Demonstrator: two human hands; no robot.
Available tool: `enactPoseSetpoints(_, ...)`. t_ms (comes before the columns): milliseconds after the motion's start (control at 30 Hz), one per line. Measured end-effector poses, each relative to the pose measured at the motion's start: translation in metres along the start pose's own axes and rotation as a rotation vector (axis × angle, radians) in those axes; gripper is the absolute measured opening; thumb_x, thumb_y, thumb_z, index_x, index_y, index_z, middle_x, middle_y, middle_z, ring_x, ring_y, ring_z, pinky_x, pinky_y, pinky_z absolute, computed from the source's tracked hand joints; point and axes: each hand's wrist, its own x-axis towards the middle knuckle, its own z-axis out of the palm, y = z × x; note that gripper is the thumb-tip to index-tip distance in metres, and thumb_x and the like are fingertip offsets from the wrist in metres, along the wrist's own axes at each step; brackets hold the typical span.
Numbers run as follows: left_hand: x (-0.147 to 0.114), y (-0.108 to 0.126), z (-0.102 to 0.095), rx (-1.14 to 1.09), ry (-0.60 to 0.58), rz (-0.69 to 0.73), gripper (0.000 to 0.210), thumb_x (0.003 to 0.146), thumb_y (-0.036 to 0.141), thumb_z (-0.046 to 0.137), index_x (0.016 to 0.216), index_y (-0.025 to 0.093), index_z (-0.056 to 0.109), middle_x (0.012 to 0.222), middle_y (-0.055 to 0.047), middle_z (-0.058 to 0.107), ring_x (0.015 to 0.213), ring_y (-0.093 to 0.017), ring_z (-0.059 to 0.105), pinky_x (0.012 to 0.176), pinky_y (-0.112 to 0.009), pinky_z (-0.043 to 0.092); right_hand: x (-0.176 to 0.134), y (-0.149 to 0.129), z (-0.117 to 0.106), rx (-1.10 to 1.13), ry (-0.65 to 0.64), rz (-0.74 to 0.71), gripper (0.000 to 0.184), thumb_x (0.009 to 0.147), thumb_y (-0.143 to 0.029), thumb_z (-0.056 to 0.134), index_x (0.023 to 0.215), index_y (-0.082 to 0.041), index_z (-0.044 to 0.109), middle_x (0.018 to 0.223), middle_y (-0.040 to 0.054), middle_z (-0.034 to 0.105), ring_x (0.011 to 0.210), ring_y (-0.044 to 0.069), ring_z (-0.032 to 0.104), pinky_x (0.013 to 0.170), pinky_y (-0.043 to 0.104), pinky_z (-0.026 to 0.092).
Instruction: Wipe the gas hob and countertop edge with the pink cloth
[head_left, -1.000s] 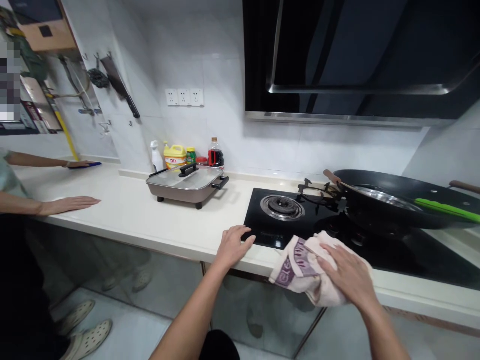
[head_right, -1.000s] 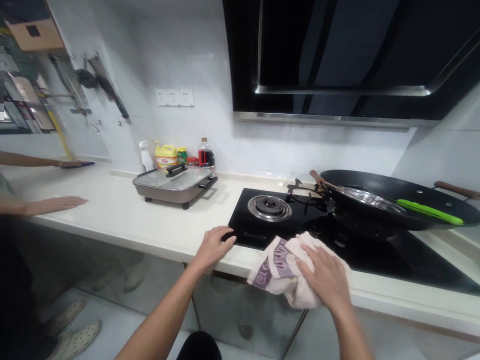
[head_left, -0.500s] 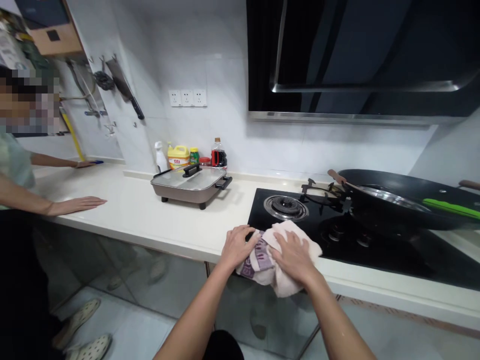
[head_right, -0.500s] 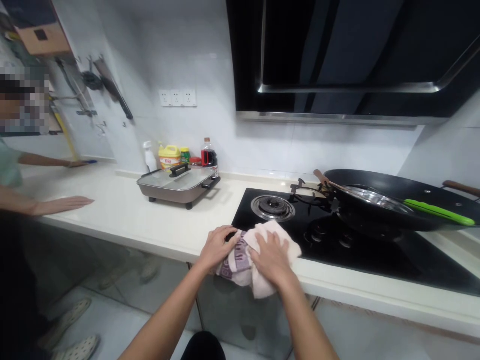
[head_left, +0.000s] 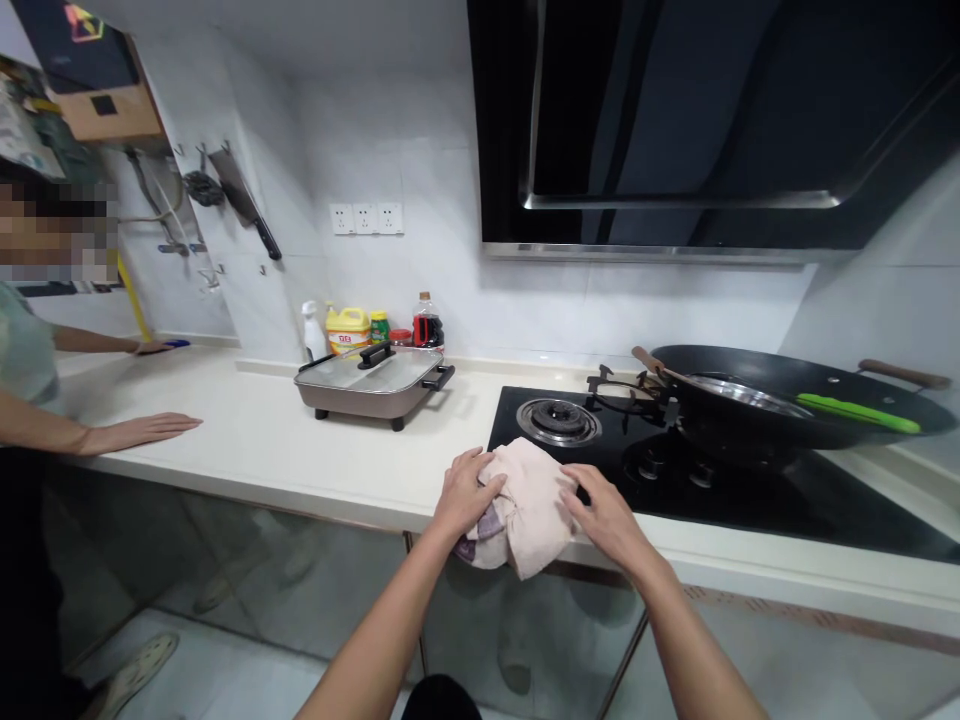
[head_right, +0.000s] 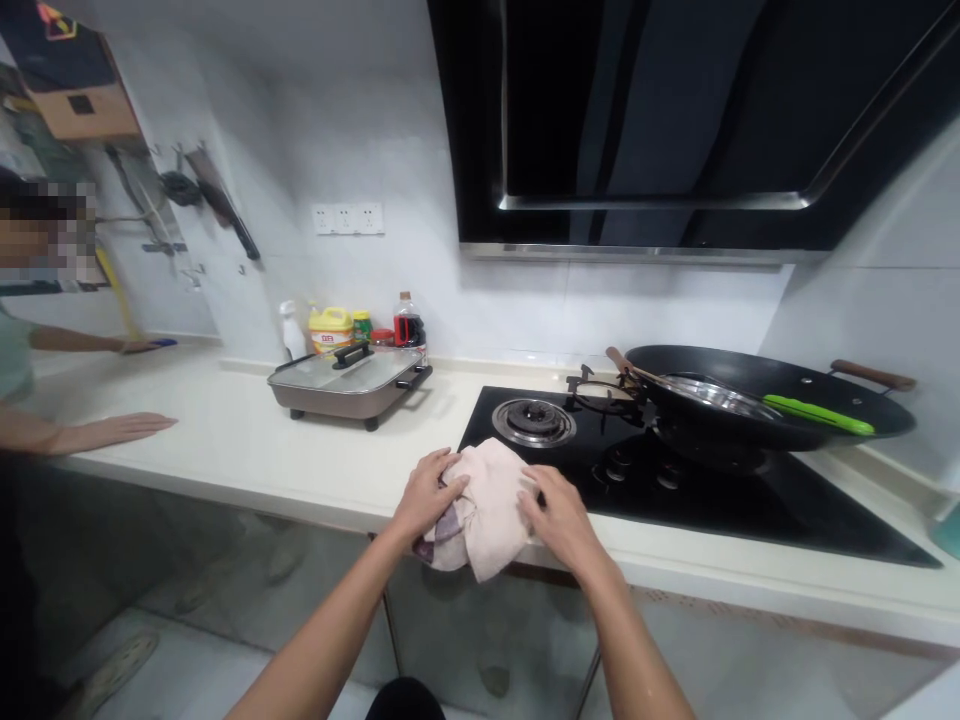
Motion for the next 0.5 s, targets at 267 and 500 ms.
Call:
enactPoseSetpoints(267,-0.008,0.042,0.006,0.141,-0.085,0.139,0.047,0.097,0.05,0.059,0.138,0.029,0.066,0.162,-0.011,0.047,0.15,-0.035,0.038,0.122,-0.058,0.03,-0.095,0.085,-0.003,-0.425,0.446,0.292,0.062,0.102,-0.051,0.026,0.116,-0.018,0.076,0.135,0.0151,0.068,0.127,0.032,0.059,0.111,0.053,0.038)
enactPoseSetpoints(500,-0.002,0.078,0.046,0.221,-0.343,0.075,0.073,0.085,0.071,0.061,0.149,0.036,0.058,0.172,-0.01,0.032,0.159,-0.051,0.008,0.12,-0.078,0.002,-0.105,0.086,0.005,-0.499,0.452,0.26,0.06,0.104,-0.048,0.025,0.122,-0.021,0.076,0.14,0.0122,0.067,0.13,0.031,0.059,0.106,0.05,0.041)
